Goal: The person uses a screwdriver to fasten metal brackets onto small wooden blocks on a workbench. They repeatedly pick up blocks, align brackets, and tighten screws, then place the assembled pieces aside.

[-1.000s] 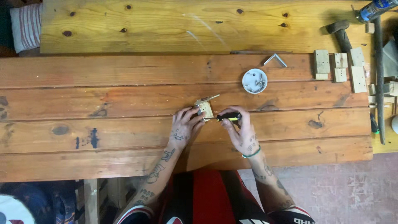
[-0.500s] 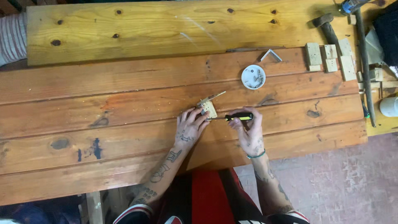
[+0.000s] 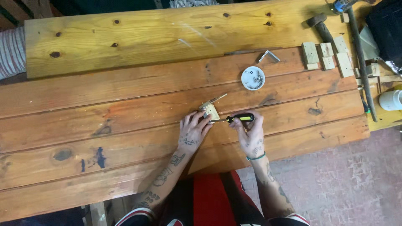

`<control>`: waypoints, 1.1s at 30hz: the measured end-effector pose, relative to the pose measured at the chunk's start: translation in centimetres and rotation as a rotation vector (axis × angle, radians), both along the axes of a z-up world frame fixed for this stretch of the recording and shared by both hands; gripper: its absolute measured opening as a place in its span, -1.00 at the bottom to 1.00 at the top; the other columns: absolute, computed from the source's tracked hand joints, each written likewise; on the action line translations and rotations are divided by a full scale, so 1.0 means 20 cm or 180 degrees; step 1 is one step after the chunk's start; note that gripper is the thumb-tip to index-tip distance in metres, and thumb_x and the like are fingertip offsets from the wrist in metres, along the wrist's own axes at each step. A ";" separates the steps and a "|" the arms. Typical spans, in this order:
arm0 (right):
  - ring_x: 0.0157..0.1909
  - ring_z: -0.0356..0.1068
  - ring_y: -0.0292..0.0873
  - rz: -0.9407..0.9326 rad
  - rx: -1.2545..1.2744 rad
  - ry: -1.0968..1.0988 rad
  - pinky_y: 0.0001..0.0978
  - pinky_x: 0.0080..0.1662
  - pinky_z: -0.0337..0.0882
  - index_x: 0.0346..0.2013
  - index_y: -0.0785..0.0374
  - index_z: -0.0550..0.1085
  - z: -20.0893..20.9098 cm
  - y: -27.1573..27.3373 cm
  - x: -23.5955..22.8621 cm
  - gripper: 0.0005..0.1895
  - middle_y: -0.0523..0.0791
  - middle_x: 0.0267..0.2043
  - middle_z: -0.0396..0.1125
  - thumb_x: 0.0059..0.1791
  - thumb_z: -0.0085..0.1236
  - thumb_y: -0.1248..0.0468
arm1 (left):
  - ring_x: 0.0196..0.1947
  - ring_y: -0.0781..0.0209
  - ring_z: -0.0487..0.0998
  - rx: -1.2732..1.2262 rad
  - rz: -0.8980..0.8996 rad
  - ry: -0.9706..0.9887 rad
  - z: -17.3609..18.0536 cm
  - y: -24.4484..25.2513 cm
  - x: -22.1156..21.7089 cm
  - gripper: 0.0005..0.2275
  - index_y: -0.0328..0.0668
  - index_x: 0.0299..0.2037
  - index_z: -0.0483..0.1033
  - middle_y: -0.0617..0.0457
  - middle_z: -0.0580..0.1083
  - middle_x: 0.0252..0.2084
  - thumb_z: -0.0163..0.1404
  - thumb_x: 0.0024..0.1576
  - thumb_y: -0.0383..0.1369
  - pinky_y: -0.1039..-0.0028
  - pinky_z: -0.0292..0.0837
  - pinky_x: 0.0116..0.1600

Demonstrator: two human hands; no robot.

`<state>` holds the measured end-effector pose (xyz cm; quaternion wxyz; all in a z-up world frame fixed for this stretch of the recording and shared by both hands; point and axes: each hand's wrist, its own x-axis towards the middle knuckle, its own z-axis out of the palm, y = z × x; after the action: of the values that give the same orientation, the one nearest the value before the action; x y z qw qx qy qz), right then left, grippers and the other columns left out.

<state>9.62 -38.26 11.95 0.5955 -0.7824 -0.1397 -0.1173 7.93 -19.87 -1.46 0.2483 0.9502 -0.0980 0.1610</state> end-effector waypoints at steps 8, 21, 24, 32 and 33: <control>-0.32 0.57 0.10 -0.0390 -0.1303 -0.0252 -0.11 -0.29 0.59 -0.01 0.26 0.34 0.08 0.00 0.03 -0.71 0.02 -0.22 0.52 0.04 0.22 0.34 | 0.26 0.12 0.36 -0.0092 -0.0020 0.0361 0.01 0.00 0.02 -0.73 0.36 0.09 0.58 0.26 0.40 0.13 0.01 0.23 0.00 0.11 0.33 0.16; -0.30 0.56 0.10 0.0020 -0.1936 -0.0296 -0.04 -0.27 0.64 0.06 0.16 0.49 0.03 -0.09 0.13 -0.63 0.10 -0.16 0.48 0.08 0.10 0.01 | 0.25 0.14 0.39 -0.0135 0.0146 0.0276 -0.01 -0.02 0.01 -0.73 0.36 0.05 0.60 0.27 0.45 0.13 0.09 0.17 -0.03 0.17 0.29 0.19; -0.51 0.48 0.12 0.0562 -0.1837 -0.0462 0.03 -0.48 0.58 0.21 -0.01 0.43 0.11 -0.08 0.16 -0.62 -0.07 -0.25 0.21 0.07 0.11 0.17 | 0.25 0.12 0.40 -0.0038 0.0148 0.0140 0.01 -0.01 0.03 -0.72 0.41 0.08 0.59 0.30 0.44 0.15 0.07 0.18 0.02 0.14 0.29 0.22; -0.13 0.58 0.07 0.1463 -0.0862 0.0191 -0.03 -0.15 0.66 0.13 0.28 0.31 0.12 -0.14 0.17 -0.58 0.11 0.04 0.45 -0.02 0.09 0.46 | 0.24 0.15 0.39 -0.0226 0.0205 0.0152 -0.01 -0.03 -0.01 -0.52 0.18 0.28 0.39 0.19 0.50 0.12 0.07 0.17 0.01 0.23 0.32 0.17; -0.13 0.58 0.07 0.1475 -0.0859 0.0173 -0.03 -0.15 0.66 0.13 0.28 0.31 0.13 -0.14 0.17 -0.58 0.11 0.04 0.45 -0.02 0.09 0.46 | 0.24 0.15 0.39 -0.0220 0.0218 0.0137 -0.01 -0.03 -0.01 -0.52 0.18 0.28 0.39 0.19 0.50 0.12 0.07 0.17 0.01 0.23 0.32 0.17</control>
<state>13.08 -41.09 14.55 0.5004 -0.8047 -0.3133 0.0629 7.78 -20.47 -1.70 0.2774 0.9471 -0.0544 0.1523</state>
